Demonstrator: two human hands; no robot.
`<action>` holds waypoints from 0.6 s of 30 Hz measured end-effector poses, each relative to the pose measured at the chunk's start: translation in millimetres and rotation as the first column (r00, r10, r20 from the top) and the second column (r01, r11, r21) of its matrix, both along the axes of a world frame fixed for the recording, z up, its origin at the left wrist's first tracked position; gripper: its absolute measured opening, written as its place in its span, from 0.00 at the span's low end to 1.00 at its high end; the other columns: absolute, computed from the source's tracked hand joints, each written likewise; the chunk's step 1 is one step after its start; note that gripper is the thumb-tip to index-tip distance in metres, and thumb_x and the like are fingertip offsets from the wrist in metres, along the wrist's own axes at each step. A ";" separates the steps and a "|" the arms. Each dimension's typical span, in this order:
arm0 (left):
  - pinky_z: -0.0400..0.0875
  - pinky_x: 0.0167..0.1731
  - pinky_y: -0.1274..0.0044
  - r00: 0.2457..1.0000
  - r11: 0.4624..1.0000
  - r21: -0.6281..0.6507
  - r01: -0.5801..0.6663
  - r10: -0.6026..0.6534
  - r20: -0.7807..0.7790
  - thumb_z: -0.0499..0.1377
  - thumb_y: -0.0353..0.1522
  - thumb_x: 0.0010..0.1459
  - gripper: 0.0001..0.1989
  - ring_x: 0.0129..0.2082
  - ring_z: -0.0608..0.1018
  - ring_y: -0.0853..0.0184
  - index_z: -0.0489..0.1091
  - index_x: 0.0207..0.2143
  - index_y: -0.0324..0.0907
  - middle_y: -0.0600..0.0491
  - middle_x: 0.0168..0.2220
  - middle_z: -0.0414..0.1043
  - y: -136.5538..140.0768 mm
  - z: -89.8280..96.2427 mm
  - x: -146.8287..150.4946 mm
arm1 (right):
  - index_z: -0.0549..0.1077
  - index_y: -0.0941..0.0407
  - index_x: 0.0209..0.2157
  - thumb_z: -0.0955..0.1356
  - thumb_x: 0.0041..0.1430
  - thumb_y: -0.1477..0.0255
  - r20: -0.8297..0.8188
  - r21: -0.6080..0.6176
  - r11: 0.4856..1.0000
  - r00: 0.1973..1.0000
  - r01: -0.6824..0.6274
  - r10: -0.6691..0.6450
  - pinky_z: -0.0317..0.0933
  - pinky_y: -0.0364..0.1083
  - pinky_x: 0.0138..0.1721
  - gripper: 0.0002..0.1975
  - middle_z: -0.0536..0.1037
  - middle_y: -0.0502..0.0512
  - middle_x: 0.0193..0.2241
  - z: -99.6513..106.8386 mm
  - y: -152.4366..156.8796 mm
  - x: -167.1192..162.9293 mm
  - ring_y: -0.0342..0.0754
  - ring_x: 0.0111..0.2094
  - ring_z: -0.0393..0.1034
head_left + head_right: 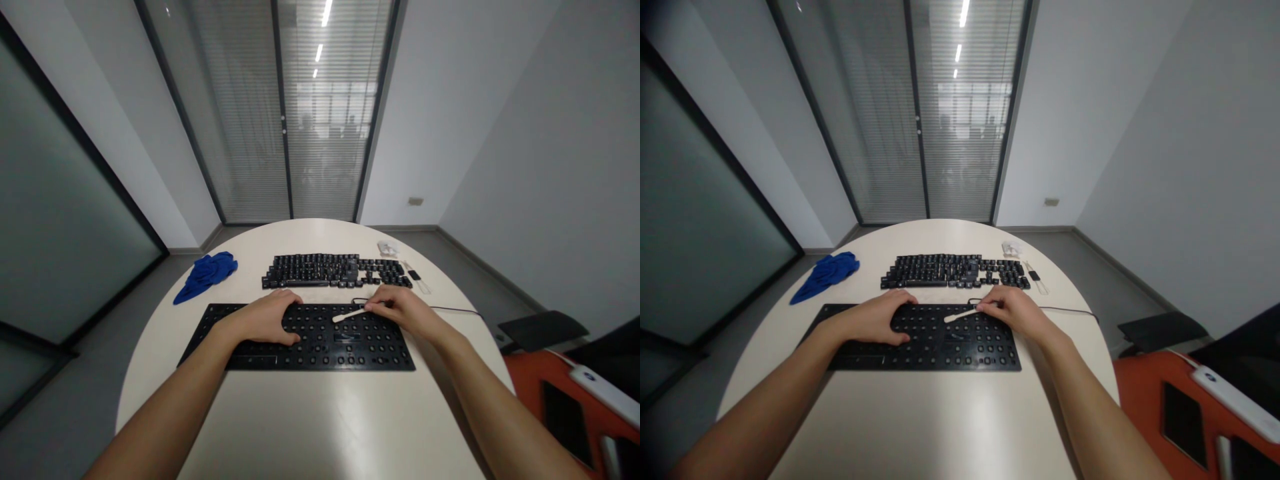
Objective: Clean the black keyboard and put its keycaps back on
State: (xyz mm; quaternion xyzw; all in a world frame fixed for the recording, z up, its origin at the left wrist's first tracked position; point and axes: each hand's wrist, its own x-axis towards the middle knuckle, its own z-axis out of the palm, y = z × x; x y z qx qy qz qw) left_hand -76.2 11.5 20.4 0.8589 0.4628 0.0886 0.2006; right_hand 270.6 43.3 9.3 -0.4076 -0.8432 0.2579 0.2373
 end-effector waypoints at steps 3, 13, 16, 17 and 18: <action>0.68 0.55 0.68 1.000 1.000 0.002 0.004 -0.004 -0.003 0.69 0.41 0.45 0.33 0.53 0.73 0.53 0.68 0.54 0.42 0.46 0.52 0.70 0.6 -1.0 -0.3 | 0.81 0.53 0.36 0.67 0.65 0.57 -0.017 -0.018 0.999 0.999 -0.044 0.044 0.66 0.50 0.42 0.17 0.81 0.58 0.36 1.8 -0.8 0.2 0.52 0.39 0.75; 0.68 0.55 0.67 1.000 1.000 0.001 0.002 -0.002 0.000 0.69 0.42 0.45 0.34 0.53 0.73 0.53 0.68 0.54 0.41 0.45 0.52 0.71 2.6 -4.4 -0.5 | 0.79 0.52 0.48 0.62 0.71 0.62 -0.030 0.031 0.982 0.981 -0.189 0.189 0.66 0.51 0.49 0.17 0.80 0.59 0.43 -4.1 4.1 7.2 0.52 0.45 0.74; 0.68 0.55 0.67 1.000 1.000 -0.007 -0.004 0.004 0.005 0.69 0.42 0.44 0.33 0.53 0.73 0.53 0.68 0.53 0.42 0.46 0.52 0.71 1.7 -2.8 -0.2 | 0.80 0.52 0.47 0.61 0.71 0.62 -0.037 0.037 0.981 0.981 -0.190 0.191 0.66 0.51 0.49 0.17 0.79 0.59 0.43 -1.8 3.1 6.1 0.52 0.45 0.73; 0.68 0.55 0.67 1.000 1.000 -0.008 -0.007 0.007 0.005 0.69 0.42 0.44 0.34 0.53 0.73 0.53 0.68 0.53 0.42 0.46 0.52 0.71 1.5 -2.6 -0.3 | 0.80 0.52 0.47 0.61 0.71 0.62 -0.039 0.041 0.983 0.982 -0.181 0.183 0.66 0.51 0.49 0.17 0.79 0.59 0.43 -0.5 2.4 5.6 0.52 0.45 0.73; 0.68 0.55 0.67 1.000 1.000 -0.009 -0.011 0.011 0.006 0.69 0.42 0.44 0.34 0.52 0.73 0.53 0.68 0.54 0.42 0.46 0.52 0.71 1.3 -2.6 -0.5 | 0.80 0.52 0.47 0.61 0.71 0.62 -0.041 0.047 0.984 0.984 -0.169 0.171 0.66 0.51 0.49 0.17 0.78 0.59 0.43 0.8 1.7 5.2 0.52 0.46 0.73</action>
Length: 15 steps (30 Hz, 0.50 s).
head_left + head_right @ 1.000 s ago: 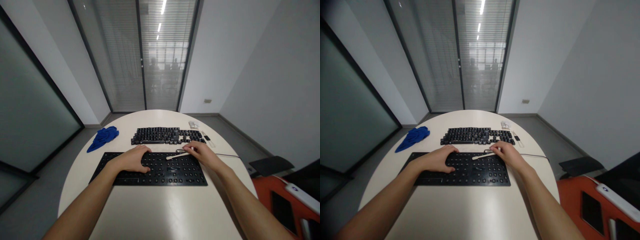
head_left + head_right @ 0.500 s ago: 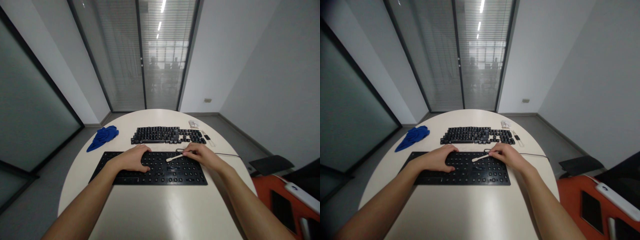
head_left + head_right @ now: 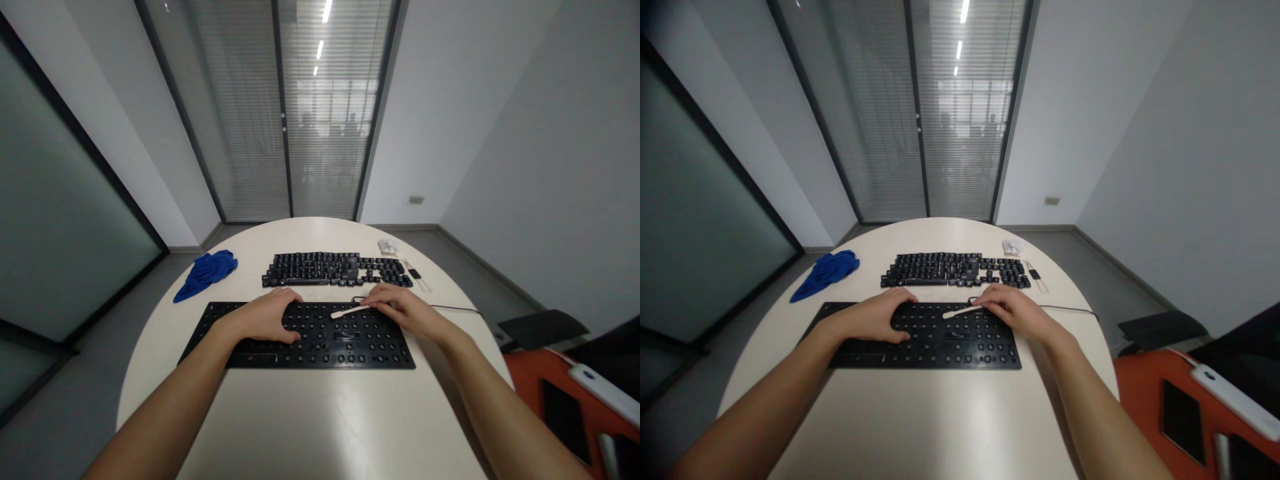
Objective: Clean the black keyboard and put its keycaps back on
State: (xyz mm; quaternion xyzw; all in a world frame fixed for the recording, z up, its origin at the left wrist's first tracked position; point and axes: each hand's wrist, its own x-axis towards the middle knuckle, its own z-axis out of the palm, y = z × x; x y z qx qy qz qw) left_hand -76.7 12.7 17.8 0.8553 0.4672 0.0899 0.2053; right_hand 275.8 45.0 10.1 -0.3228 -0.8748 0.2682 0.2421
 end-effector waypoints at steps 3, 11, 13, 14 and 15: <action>0.68 0.54 0.68 1.000 1.000 0.001 -0.006 0.006 0.002 0.69 0.42 0.44 0.34 0.52 0.74 0.53 0.68 0.54 0.42 0.46 0.52 0.71 -0.2 -0.7 -0.4 | 0.80 0.52 0.47 0.61 0.71 0.63 0.000 0.012 1.000 1.000 0.029 -0.029 0.66 0.51 0.49 0.17 0.78 0.59 0.43 2.5 -1.5 -0.5 0.52 0.46 0.73; 0.68 0.54 0.68 1.000 1.000 -0.003 -0.005 0.005 -0.012 0.69 0.42 0.45 0.34 0.52 0.74 0.54 0.68 0.54 0.41 0.46 0.52 0.71 -0.2 0.2 0.9 | 0.81 0.52 0.45 0.65 0.69 0.63 0.011 -0.029 0.999 1.000 0.019 -0.019 0.67 0.48 0.42 0.14 0.78 0.59 0.41 -0.9 -2.8 -0.9 0.50 0.41 0.73; 0.68 0.54 0.68 1.000 1.000 -0.002 -0.005 0.005 -0.011 0.69 0.42 0.45 0.35 0.52 0.74 0.54 0.68 0.55 0.41 0.46 0.52 0.71 -0.4 0.4 0.9 | 0.82 0.52 0.44 0.68 0.66 0.62 0.011 -0.051 0.999 1.000 0.020 -0.020 0.66 0.46 0.37 0.13 0.77 0.58 0.41 -2.3 -3.1 -0.8 0.49 0.39 0.73; 0.68 0.55 0.68 1.000 1.000 -0.003 -0.006 0.006 -0.011 0.69 0.42 0.45 0.35 0.52 0.74 0.54 0.68 0.55 0.42 0.46 0.52 0.71 -0.5 0.3 0.8 | 0.82 0.51 0.44 0.68 0.65 0.62 0.011 -0.058 0.998 1.000 0.021 -0.020 0.66 0.45 0.35 0.13 0.77 0.58 0.40 -2.9 -3.2 -0.7 0.49 0.38 0.73; 0.68 0.55 0.68 1.000 1.000 -0.003 -0.007 0.007 -0.012 0.69 0.42 0.45 0.35 0.53 0.73 0.54 0.68 0.55 0.42 0.46 0.52 0.70 -0.6 0.1 0.5 | 0.82 0.51 0.44 0.69 0.65 0.62 0.011 -0.062 0.998 1.000 0.021 -0.020 0.65 0.45 0.34 0.13 0.77 0.58 0.40 -3.3 -3.1 -0.5 0.48 0.38 0.72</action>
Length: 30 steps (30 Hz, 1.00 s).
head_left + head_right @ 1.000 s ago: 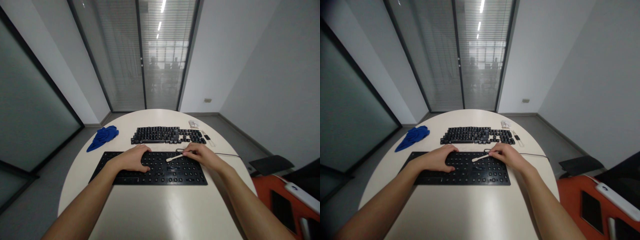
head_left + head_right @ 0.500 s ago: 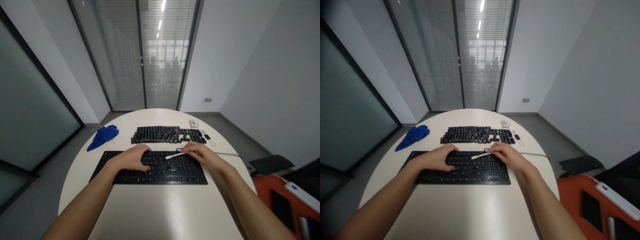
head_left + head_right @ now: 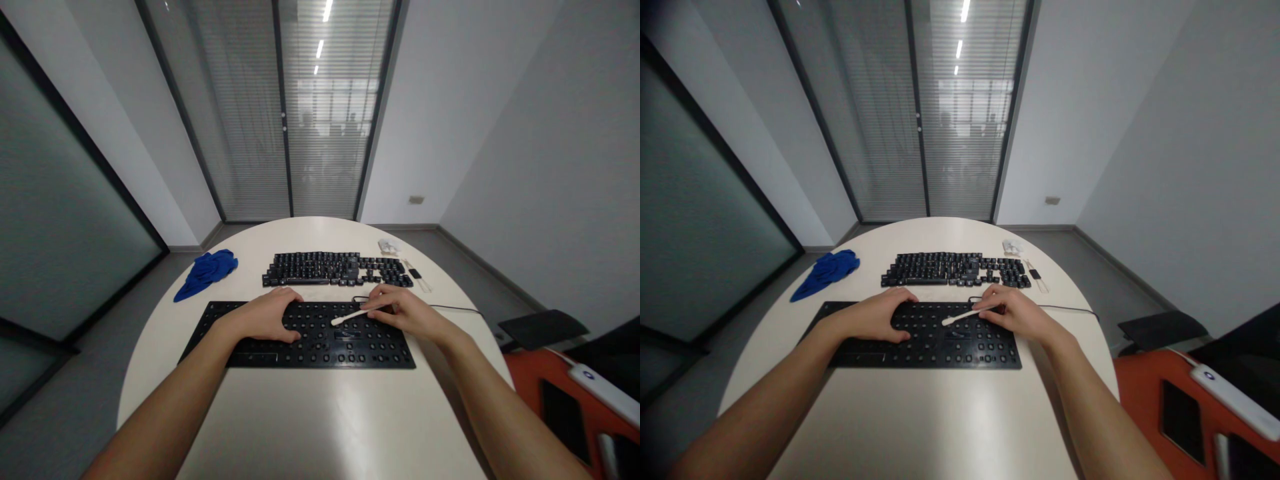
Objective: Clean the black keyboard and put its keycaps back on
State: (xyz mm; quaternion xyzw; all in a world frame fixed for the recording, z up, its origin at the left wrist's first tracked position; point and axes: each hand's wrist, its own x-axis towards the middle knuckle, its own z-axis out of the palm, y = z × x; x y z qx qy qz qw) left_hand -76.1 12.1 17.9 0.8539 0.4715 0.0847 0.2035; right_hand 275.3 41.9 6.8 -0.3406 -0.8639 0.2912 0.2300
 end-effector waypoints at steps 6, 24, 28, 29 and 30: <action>0.68 0.54 0.68 1.000 1.000 0.015 0.007 -0.007 0.011 0.69 0.42 0.44 0.34 0.52 0.74 0.54 0.68 0.54 0.42 0.46 0.52 0.71 1.2 -3.1 -1.9 | 0.82 0.50 0.44 0.69 0.64 0.63 0.006 -0.035 0.999 1.000 -0.004 0.004 0.63 0.45 0.33 0.12 0.78 0.56 0.37 -0.1 0.5 0.6 0.47 0.36 0.72; 0.68 0.55 0.67 1.000 1.000 -0.004 0.008 -0.008 0.020 0.68 0.43 0.45 0.34 0.53 0.73 0.54 0.68 0.54 0.42 0.46 0.53 0.70 1.6 -2.8 -2.4 | 0.85 0.54 0.35 0.73 0.58 0.60 0.006 -0.080 0.997 1.000 -0.024 0.024 0.61 0.44 0.28 0.12 0.80 0.57 0.31 4.1 -1.0 3.2 0.46 0.30 0.72; 0.68 0.54 0.67 1.000 1.000 -0.004 0.005 -0.005 0.022 0.69 0.43 0.45 0.34 0.52 0.74 0.53 0.68 0.54 0.42 0.46 0.52 0.71 1.5 -2.3 -2.2 | 0.85 0.54 0.34 0.74 0.57 0.61 0.015 -0.093 0.995 0.999 -0.027 0.028 0.62 0.44 0.29 0.12 0.80 0.57 0.30 7.0 -2.7 2.3 0.46 0.29 0.71; 0.68 0.54 0.67 1.000 1.000 -0.003 0.005 -0.005 0.024 0.69 0.43 0.45 0.34 0.52 0.74 0.53 0.68 0.54 0.43 0.46 0.52 0.71 1.5 -2.1 -2.1 | 0.85 0.54 0.34 0.74 0.57 0.60 0.016 -0.092 0.995 1.000 -0.024 0.026 0.62 0.44 0.29 0.12 0.80 0.57 0.30 7.0 -2.8 2.4 0.46 0.29 0.71; 0.68 0.54 0.67 1.000 1.000 -0.002 0.006 -0.006 0.025 0.69 0.43 0.45 0.34 0.52 0.74 0.53 0.68 0.54 0.43 0.46 0.52 0.71 1.4 -1.9 -1.9 | 0.85 0.54 0.34 0.74 0.57 0.60 0.018 -0.092 0.996 1.000 -0.021 0.023 0.62 0.44 0.29 0.12 0.80 0.57 0.30 6.7 -2.9 2.6 0.46 0.29 0.71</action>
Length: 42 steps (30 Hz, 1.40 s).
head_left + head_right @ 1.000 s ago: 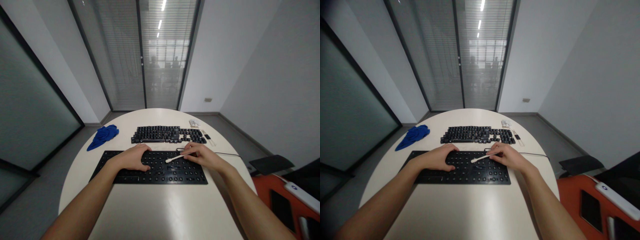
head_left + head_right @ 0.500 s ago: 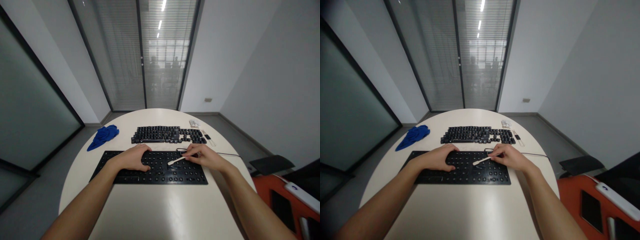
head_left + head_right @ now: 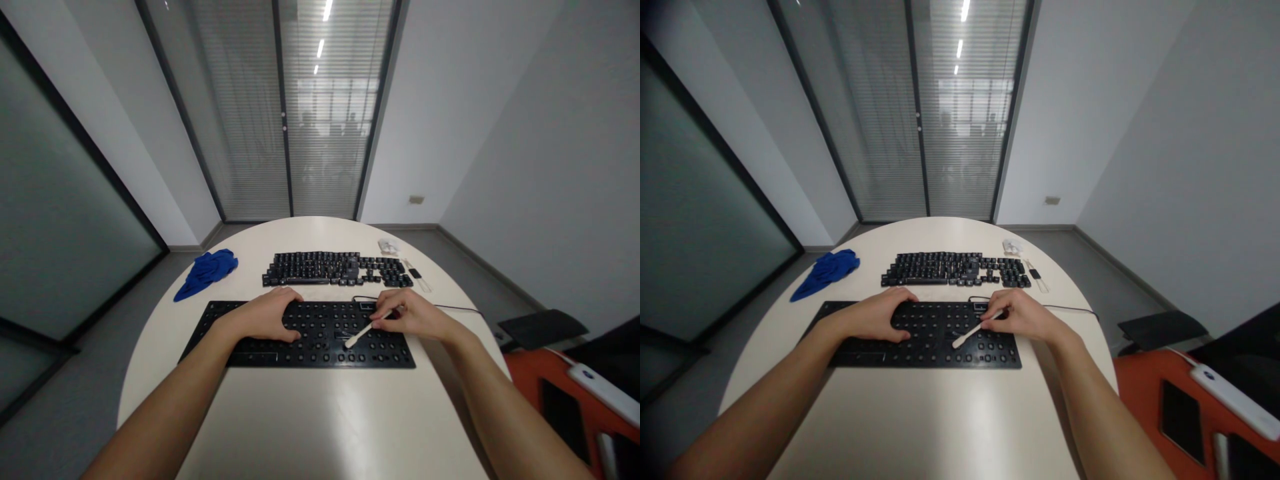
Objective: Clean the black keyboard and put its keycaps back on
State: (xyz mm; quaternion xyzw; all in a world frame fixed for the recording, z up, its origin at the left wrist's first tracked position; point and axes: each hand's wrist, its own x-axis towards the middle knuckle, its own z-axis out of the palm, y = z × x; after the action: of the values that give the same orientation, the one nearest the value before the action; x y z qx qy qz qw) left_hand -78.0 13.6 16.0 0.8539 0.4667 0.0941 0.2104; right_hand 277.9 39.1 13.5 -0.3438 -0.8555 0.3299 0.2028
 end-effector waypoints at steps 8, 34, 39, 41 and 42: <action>0.68 0.55 0.67 1.000 1.000 0.011 0.008 -0.008 -0.011 0.69 0.42 0.45 0.34 0.52 0.74 0.53 0.68 0.54 0.41 0.45 0.52 0.71 0.2 -0.4 0.6 | 0.84 0.55 0.34 0.74 0.56 0.61 0.022 -0.035 0.999 1.000 -0.004 0.005 0.64 0.44 0.31 0.12 0.81 0.57 0.31 -5.5 2.4 0.9 0.47 0.31 0.74; 0.68 0.55 0.67 1.000 1.000 -0.005 0.003 -0.003 -0.007 0.69 0.43 0.45 0.34 0.53 0.73 0.53 0.68 0.54 0.42 0.46 0.52 0.71 0.4 1.7 0.5 | 0.84 0.55 0.31 0.76 0.53 0.61 0.020 -0.088 0.996 0.999 -0.023 0.025 0.65 0.44 0.32 0.11 0.81 0.56 0.30 -1.8 -2.0 -4.2 0.47 0.31 0.75; 0.68 0.55 0.66 1.000 1.000 -0.009 -0.011 0.011 -0.011 0.69 0.43 0.45 0.34 0.52 0.74 0.53 0.68 0.54 0.43 0.46 0.52 0.71 -0.1 3.0 1.8 | 0.84 0.55 0.32 0.75 0.53 0.61 -0.011 -0.088 0.995 0.999 -0.036 0.036 0.66 0.44 0.33 0.11 0.81 0.56 0.30 -1.4 -3.2 -7.2 0.48 0.32 0.75; 0.68 0.54 0.67 1.000 1.000 -0.012 -0.011 0.011 -0.009 0.69 0.43 0.44 0.34 0.52 0.74 0.53 0.68 0.54 0.43 0.46 0.52 0.71 -0.5 3.7 2.4 | 0.84 0.55 0.32 0.75 0.54 0.61 -0.019 -0.059 0.997 0.998 -0.055 0.054 0.66 0.45 0.34 0.11 0.81 0.56 0.30 -1.9 -3.7 -9.6 0.47 0.32 0.75; 0.68 0.54 0.67 1.000 1.000 -0.011 -0.011 0.011 -0.009 0.69 0.43 0.44 0.34 0.52 0.74 0.53 0.68 0.54 0.43 0.46 0.52 0.71 -0.6 3.7 2.6 | 0.84 0.54 0.32 0.75 0.54 0.61 -0.016 -0.041 0.997 0.998 -0.064 0.063 0.66 0.45 0.35 0.11 0.81 0.55 0.30 -2.1 -3.9 -10.8 0.47 0.32 0.75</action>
State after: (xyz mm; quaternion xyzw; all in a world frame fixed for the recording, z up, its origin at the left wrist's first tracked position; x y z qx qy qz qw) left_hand -75.4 13.0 19.7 0.8505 0.4728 0.0888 0.2124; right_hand 267.1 35.2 11.3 -0.3181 -0.8574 0.3565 0.1914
